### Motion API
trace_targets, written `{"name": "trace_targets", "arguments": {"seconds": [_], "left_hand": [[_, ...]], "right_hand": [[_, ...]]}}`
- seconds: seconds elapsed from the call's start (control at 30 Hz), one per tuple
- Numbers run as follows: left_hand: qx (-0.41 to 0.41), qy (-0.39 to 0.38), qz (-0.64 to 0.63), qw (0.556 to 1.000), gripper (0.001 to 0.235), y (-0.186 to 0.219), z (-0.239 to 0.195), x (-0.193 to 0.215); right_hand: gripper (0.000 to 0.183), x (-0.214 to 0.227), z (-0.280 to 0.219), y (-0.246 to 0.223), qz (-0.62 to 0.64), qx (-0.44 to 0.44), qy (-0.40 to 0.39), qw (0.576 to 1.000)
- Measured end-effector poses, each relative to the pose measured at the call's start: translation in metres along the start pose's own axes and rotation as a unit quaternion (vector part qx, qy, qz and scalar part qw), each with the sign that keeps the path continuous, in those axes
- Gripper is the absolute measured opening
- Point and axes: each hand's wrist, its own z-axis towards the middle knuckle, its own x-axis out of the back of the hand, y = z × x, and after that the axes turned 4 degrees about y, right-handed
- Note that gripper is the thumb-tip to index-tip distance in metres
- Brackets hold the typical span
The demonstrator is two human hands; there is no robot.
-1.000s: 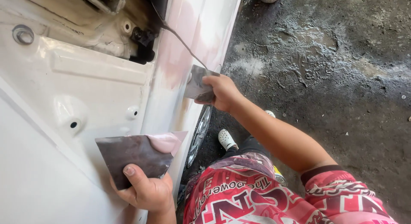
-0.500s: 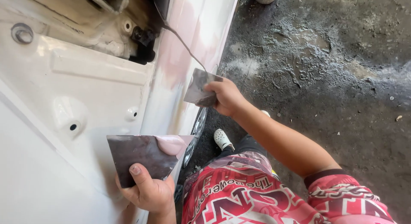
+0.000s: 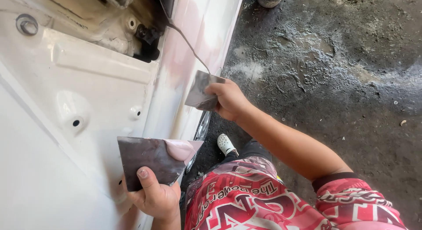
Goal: The person mixes a pink substance on a metal mixing board using a smaller scraper. They then apply the mixture to the side of a white car door using the scraper, smoothing it over the surface.
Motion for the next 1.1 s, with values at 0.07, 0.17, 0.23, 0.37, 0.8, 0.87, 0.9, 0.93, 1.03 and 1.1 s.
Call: {"name": "trace_targets", "arguments": {"seconds": [0.07, 0.17, 0.23, 0.37, 0.8, 0.87, 0.9, 0.93, 1.03, 1.1], "left_hand": [[0.002, -0.003, 0.0, 1.0, 0.05, 0.003, 0.0, 0.0], [0.007, -0.005, 0.004, 1.0, 0.048, 0.004, -0.001, 0.0], [0.008, -0.001, 0.007, 1.0, 0.047, 0.004, -0.003, 0.004], [-0.001, 0.03, 0.029, 0.999, 0.045, 0.0, -0.005, 0.014], [0.002, 0.049, 0.028, 0.998, 0.042, -0.003, -0.007, 0.025], [0.007, 0.045, 0.022, 0.999, 0.042, -0.001, -0.007, 0.022], [0.013, 0.041, 0.017, 0.999, 0.043, 0.001, -0.008, 0.021], [0.013, 0.041, 0.016, 0.999, 0.043, 0.001, -0.007, 0.019], [0.026, 0.028, 0.017, 0.999, 0.043, 0.002, -0.005, 0.013], [0.025, 0.014, 0.034, 0.999, 0.044, 0.007, -0.003, 0.009]], "right_hand": [[0.035, 0.0, 0.003, 0.001, -0.001, -0.009, 0.017, 1.0], [0.035, -0.01, 0.009, 0.003, -0.017, -0.028, 0.043, 0.999], [0.035, -0.02, 0.011, 0.004, -0.034, -0.038, 0.048, 0.998], [0.037, -0.025, 0.007, -0.004, -0.046, -0.022, 0.021, 0.998], [0.032, -0.016, 0.039, -0.009, -0.073, -0.025, 0.046, 0.996], [0.031, -0.027, 0.037, -0.011, -0.098, -0.026, 0.046, 0.994], [0.03, -0.031, 0.036, -0.013, -0.122, -0.028, 0.046, 0.991], [0.03, -0.034, 0.031, -0.017, -0.123, -0.027, 0.046, 0.991], [0.034, -0.033, 0.016, -0.03, -0.127, -0.015, 0.031, 0.991], [0.041, -0.02, 0.005, -0.037, -0.021, -0.025, 0.021, 0.999]]}}
